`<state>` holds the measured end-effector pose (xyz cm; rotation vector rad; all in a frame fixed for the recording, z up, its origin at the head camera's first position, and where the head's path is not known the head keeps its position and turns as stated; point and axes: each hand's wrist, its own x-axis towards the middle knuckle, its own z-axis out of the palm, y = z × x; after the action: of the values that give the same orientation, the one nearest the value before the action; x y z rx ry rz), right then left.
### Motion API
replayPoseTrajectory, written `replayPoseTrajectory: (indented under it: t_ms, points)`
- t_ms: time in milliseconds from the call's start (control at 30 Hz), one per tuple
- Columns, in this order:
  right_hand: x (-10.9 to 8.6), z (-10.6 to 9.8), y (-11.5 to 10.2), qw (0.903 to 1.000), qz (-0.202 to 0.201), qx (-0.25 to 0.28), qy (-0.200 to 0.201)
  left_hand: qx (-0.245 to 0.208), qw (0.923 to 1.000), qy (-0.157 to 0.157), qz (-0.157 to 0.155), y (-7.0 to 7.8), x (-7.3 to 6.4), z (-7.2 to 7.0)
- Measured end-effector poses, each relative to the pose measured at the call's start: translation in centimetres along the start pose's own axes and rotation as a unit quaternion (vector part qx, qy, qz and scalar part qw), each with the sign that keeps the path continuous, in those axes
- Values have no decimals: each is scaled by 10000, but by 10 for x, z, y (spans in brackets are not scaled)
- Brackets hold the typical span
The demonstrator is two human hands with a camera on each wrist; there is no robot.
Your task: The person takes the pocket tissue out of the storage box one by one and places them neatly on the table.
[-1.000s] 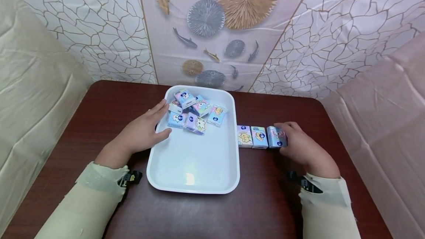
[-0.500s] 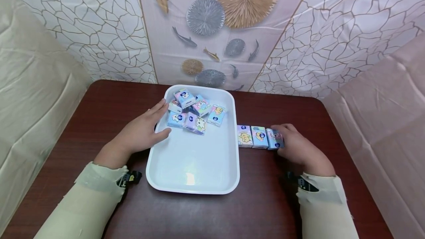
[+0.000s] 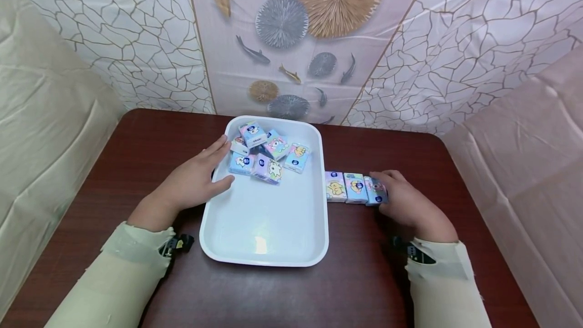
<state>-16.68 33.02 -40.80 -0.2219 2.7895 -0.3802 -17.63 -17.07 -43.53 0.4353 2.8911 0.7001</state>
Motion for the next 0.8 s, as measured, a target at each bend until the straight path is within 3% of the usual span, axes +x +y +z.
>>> replayPoseTrajectory:
  t_ms: [800]
  points:
    - [1,4,-3,10000,19,7,-39,-59,10000,-6,30,-1,0,1]
